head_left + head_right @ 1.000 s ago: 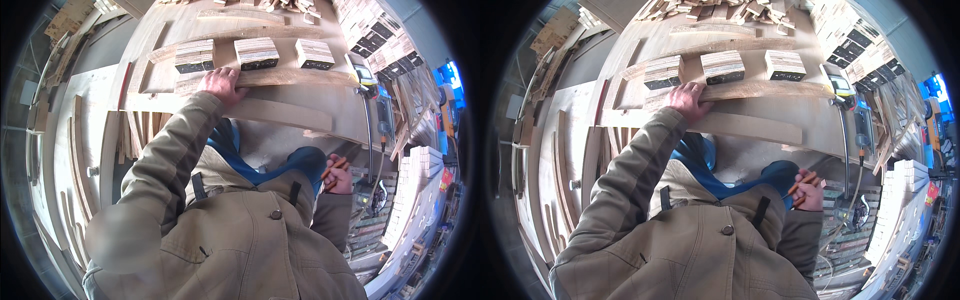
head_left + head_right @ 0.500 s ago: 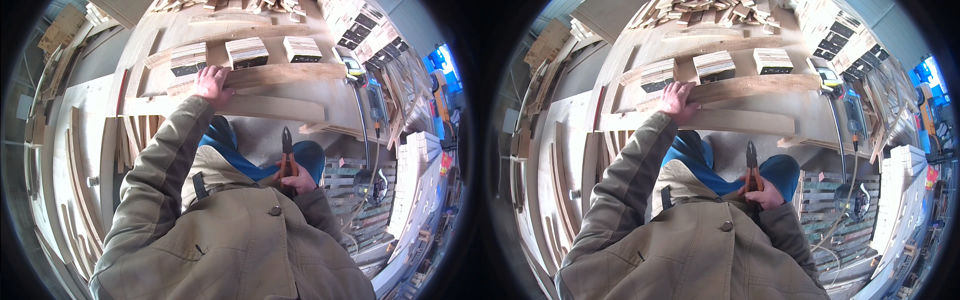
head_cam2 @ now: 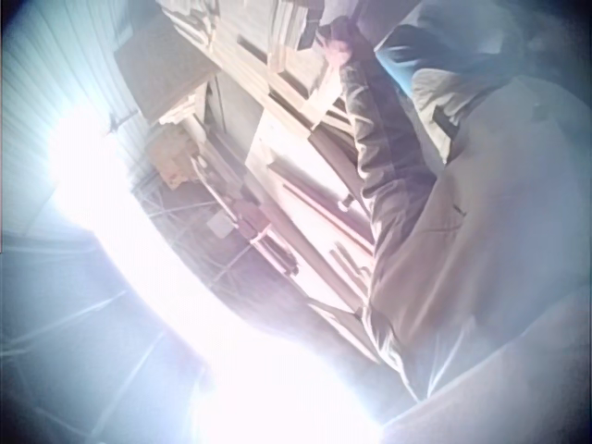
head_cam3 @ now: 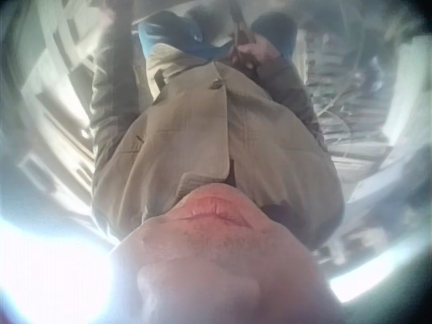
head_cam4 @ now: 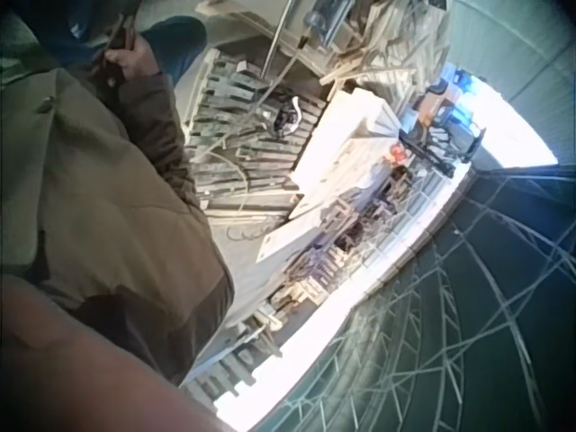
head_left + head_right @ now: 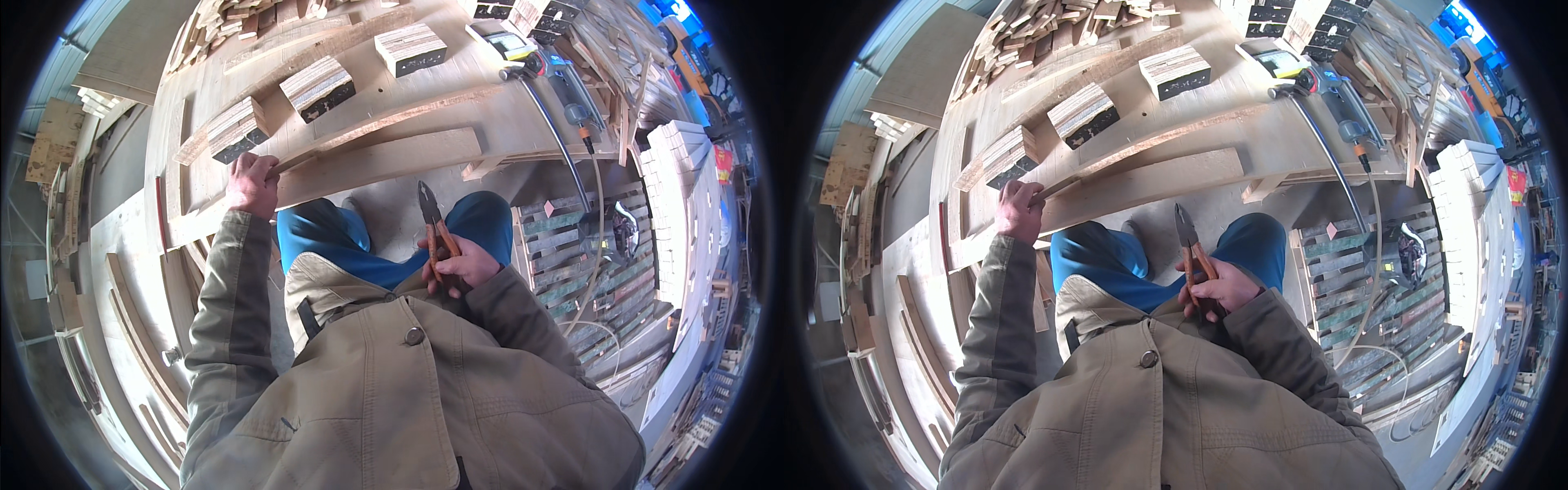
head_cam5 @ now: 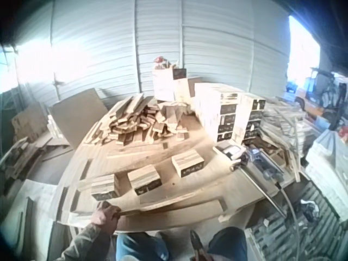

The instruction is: The person assembles small wooden frames by placing nails with a nail set and hammering them into pre-drilled holes. They repeatedly pick up nails, position them, and strike with a hammer, then use pliers to pull out a nail from a frame.

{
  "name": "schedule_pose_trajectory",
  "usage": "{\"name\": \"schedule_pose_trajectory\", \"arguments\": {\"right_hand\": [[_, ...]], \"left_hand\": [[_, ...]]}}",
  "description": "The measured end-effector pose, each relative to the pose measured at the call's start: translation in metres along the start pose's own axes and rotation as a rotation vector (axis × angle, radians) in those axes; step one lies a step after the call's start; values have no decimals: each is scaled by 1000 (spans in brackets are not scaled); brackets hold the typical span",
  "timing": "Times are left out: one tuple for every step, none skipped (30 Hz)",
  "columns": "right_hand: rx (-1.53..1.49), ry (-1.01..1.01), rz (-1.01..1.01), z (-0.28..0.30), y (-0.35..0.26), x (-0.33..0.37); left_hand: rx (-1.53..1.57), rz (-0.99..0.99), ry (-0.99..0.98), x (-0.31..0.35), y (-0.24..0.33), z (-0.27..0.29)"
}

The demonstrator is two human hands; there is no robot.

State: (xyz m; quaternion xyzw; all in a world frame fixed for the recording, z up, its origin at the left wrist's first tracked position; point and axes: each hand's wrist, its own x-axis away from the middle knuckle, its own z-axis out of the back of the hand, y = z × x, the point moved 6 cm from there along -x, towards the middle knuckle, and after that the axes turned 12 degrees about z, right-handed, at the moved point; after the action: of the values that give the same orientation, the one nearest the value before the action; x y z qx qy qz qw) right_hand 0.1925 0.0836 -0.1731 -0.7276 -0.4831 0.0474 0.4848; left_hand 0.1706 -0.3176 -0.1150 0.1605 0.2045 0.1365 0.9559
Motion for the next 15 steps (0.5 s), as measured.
{"name": "schedule_pose_trajectory", "arguments": {"right_hand": [[-13,-2,8,0,0,-1],[-25,3,6,1,0,-2],[-35,29,-14,3,2,-3],[-15,8,3,2,1,-4],[7,10,4,2,1,-5],[18,15,6,3,1,-5],[24,7,9,3,1,-5],[20,2,12,3,1,-5],[6,-3,18,3,0,-5],[3,2,13,4,1,-5],[-8,6,11,5,1,-4],[-18,9,9,7,2,-4],[-30,12,13,8,3,-4],[-41,15,17,10,4,-5],[-56,23,11,11,6,-5]], "left_hand": [[-11,36,-26,0,-3,-1],[7,29,-46,0,-3,-1],[9,35,-75,-1,-3,-2],[15,33,-87,-2,-2,-3],[2,29,-121,-3,0,-5],[-8,16,-141,-3,4,-7],[-18,0,-164,-3,7,-10],[-65,17,-203,-4,9,-13],[-51,6,-200,-5,12,-14],[-44,2,-204,-5,15,-15],[-38,-2,-203,-6,19,-16],[-37,20,-235,-8,20,-18],[-44,28,-243,-9,22,-20],[-51,35,-251,-10,24,-22],[-61,44,-258,-11,26,-23]]}}
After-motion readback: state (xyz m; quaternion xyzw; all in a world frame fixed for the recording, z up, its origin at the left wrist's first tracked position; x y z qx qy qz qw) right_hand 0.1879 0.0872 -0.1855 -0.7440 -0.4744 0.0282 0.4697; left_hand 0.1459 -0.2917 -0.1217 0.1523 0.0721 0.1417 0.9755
